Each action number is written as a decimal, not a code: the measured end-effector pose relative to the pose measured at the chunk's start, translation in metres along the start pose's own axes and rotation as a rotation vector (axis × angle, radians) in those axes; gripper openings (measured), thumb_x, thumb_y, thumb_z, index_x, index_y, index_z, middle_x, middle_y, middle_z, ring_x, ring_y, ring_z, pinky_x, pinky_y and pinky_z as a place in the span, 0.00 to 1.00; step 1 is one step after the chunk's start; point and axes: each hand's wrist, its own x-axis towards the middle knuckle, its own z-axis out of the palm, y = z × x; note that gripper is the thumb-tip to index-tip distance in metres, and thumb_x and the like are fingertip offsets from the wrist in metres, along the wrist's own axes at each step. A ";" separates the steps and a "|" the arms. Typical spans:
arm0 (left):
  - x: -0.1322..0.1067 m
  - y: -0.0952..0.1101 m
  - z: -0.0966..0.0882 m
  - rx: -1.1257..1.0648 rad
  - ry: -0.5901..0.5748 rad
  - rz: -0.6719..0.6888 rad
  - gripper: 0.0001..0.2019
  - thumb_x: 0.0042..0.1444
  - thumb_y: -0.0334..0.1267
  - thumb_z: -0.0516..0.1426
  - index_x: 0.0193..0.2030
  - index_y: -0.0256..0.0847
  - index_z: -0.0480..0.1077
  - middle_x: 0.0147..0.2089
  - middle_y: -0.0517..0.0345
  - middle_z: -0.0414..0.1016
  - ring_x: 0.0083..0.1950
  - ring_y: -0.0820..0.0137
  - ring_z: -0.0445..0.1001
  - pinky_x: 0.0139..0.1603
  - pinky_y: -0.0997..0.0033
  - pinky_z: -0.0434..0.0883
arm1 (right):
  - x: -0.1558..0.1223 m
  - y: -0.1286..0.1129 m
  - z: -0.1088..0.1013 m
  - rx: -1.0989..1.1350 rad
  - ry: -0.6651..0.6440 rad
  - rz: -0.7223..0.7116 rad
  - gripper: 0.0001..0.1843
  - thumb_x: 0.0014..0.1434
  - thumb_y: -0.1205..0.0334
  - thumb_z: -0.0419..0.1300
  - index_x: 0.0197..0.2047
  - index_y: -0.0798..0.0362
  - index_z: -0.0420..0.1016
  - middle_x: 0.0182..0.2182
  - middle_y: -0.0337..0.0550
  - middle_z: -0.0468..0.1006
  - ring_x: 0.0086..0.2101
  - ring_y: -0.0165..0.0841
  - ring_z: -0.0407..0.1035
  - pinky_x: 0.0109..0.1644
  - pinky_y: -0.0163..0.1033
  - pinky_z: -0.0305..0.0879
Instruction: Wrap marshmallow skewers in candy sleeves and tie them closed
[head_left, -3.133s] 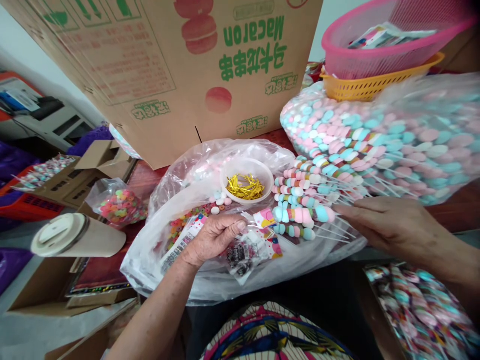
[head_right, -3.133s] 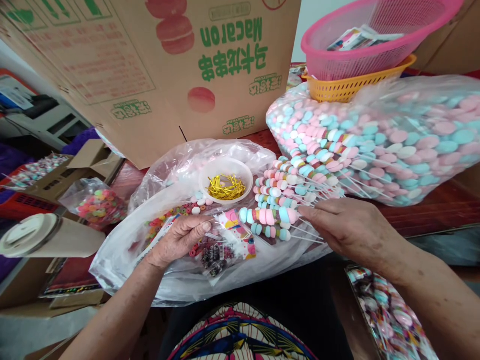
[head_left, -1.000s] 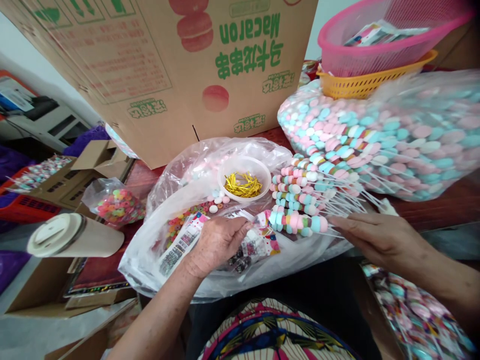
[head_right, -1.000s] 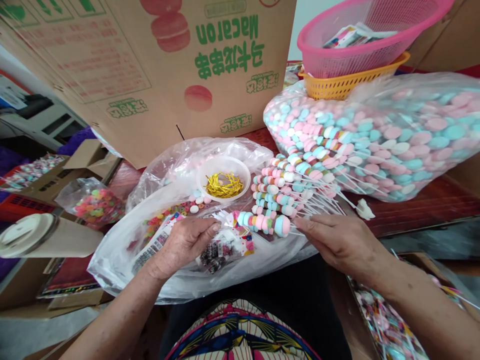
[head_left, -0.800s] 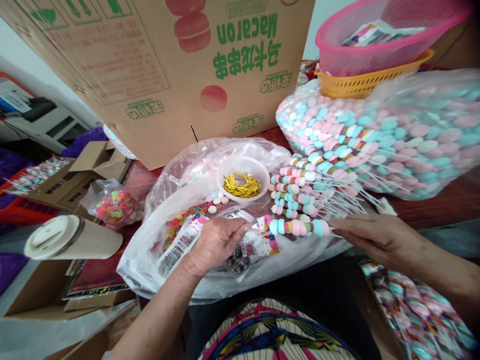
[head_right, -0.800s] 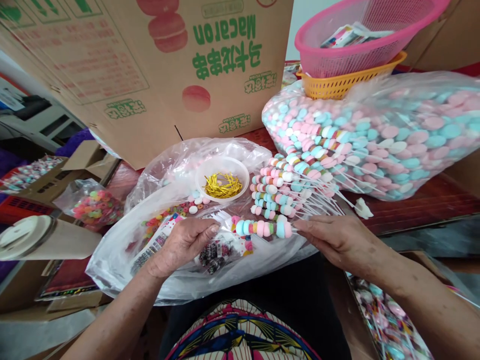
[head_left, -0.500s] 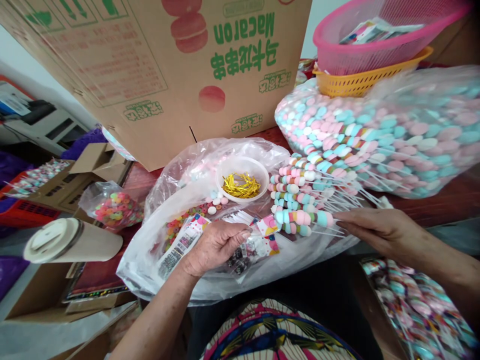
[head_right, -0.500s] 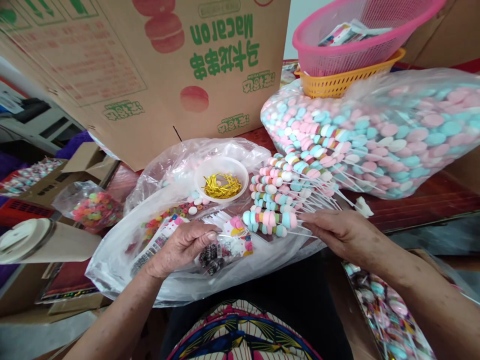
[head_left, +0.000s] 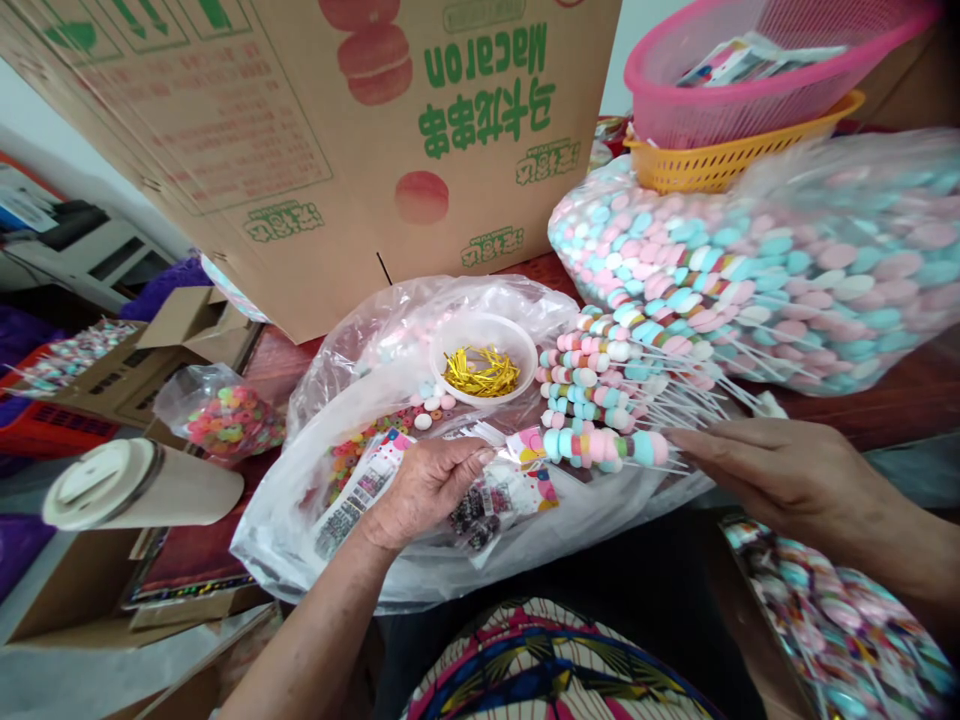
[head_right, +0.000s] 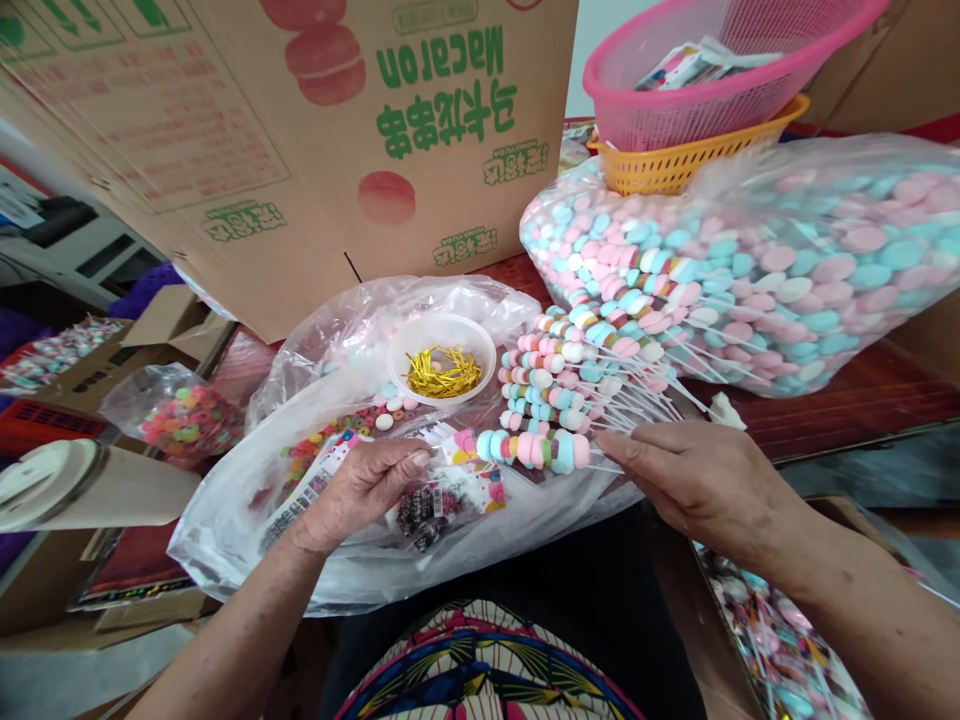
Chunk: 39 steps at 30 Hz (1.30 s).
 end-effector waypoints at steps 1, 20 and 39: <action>0.000 0.001 0.000 0.033 -0.019 -0.009 0.16 0.65 0.40 0.47 0.27 0.39 0.63 0.22 0.64 0.59 0.24 0.76 0.59 0.27 0.77 0.57 | 0.002 -0.001 -0.002 -0.034 0.001 -0.043 0.14 0.61 0.72 0.50 0.46 0.53 0.73 0.24 0.38 0.75 0.24 0.29 0.70 0.26 0.32 0.63; -0.001 0.000 -0.002 0.013 0.023 0.138 0.17 0.65 0.43 0.48 0.32 0.37 0.70 0.28 0.57 0.73 0.31 0.72 0.71 0.35 0.74 0.66 | -0.003 0.005 0.005 0.330 -0.086 0.138 0.12 0.64 0.63 0.52 0.45 0.52 0.75 0.35 0.44 0.82 0.35 0.32 0.77 0.37 0.32 0.73; 0.000 -0.009 0.002 -0.122 0.121 0.106 0.11 0.64 0.38 0.50 0.38 0.38 0.73 0.31 0.58 0.76 0.30 0.74 0.72 0.34 0.76 0.68 | -0.012 -0.015 0.021 0.080 0.070 0.104 0.13 0.63 0.70 0.52 0.51 0.55 0.68 0.36 0.51 0.81 0.34 0.36 0.77 0.33 0.35 0.72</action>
